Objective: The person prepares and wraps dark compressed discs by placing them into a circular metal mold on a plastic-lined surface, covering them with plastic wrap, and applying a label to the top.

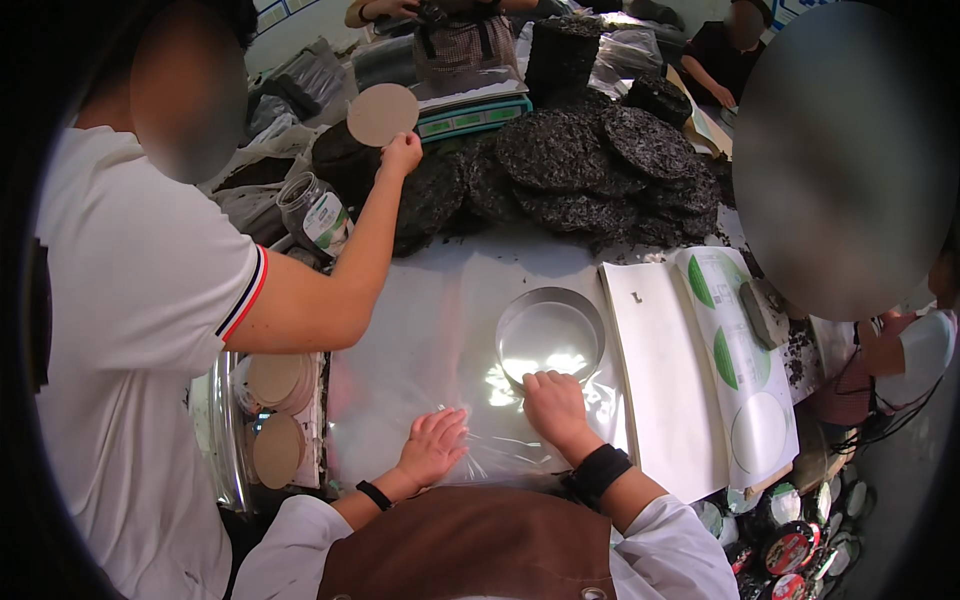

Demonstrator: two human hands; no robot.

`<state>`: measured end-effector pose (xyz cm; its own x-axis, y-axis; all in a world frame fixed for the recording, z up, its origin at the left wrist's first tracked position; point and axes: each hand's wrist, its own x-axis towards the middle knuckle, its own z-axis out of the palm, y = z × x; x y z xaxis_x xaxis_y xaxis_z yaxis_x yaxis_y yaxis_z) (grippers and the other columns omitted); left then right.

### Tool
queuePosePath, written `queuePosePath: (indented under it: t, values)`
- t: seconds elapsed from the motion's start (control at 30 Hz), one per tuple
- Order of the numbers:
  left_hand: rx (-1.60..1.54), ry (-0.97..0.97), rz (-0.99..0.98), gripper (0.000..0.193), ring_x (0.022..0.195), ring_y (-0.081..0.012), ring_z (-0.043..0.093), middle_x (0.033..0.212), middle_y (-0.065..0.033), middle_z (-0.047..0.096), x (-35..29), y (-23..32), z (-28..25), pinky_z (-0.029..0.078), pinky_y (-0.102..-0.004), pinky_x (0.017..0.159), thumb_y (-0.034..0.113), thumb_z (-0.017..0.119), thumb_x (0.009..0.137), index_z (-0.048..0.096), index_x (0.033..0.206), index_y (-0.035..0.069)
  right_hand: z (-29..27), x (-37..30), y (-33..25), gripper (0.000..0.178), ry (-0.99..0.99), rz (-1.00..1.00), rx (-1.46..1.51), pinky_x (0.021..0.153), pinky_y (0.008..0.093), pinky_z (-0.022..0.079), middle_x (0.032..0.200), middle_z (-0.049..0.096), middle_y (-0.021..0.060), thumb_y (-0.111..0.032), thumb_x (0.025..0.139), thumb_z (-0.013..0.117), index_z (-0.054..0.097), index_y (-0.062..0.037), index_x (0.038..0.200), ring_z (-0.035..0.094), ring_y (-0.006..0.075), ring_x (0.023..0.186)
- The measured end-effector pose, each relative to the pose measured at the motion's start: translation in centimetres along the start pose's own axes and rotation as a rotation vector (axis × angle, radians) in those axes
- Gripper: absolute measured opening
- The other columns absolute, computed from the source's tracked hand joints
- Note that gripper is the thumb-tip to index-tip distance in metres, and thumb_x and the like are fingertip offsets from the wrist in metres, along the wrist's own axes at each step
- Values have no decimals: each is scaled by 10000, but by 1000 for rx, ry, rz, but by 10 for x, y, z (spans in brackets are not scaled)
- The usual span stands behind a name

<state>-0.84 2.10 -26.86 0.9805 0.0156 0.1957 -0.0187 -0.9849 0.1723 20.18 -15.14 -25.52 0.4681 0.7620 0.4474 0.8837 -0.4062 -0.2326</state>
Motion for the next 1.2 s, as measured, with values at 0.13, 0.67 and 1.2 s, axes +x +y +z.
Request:
queuePosePath:
  t: [0.13,0.67,1.2]
  values:
    - [-36,19,-17,417,1319,-228,409,1425,-39,464,-3,1,1,314,-447,1067,315,669,856,585,1207,105,3,-1,-1,73,13,-13,-11,648,387,469,703,597,49,-69,719,592,587,-91,789,603,244,700]
    - [-51,4,-32,386,1335,-202,399,1432,-26,464,-13,-6,15,317,-443,1078,352,653,875,592,1165,104,-2,5,-9,90,13,-13,-31,647,382,455,722,613,30,-62,714,582,607,-101,791,608,229,722]
    - [-103,29,-22,338,1339,-208,398,1435,-23,461,-11,-7,19,283,-438,1100,314,642,886,602,1160,121,-16,9,-16,84,-77,17,-37,708,386,456,771,618,43,-98,750,606,605,-98,834,607,235,777]
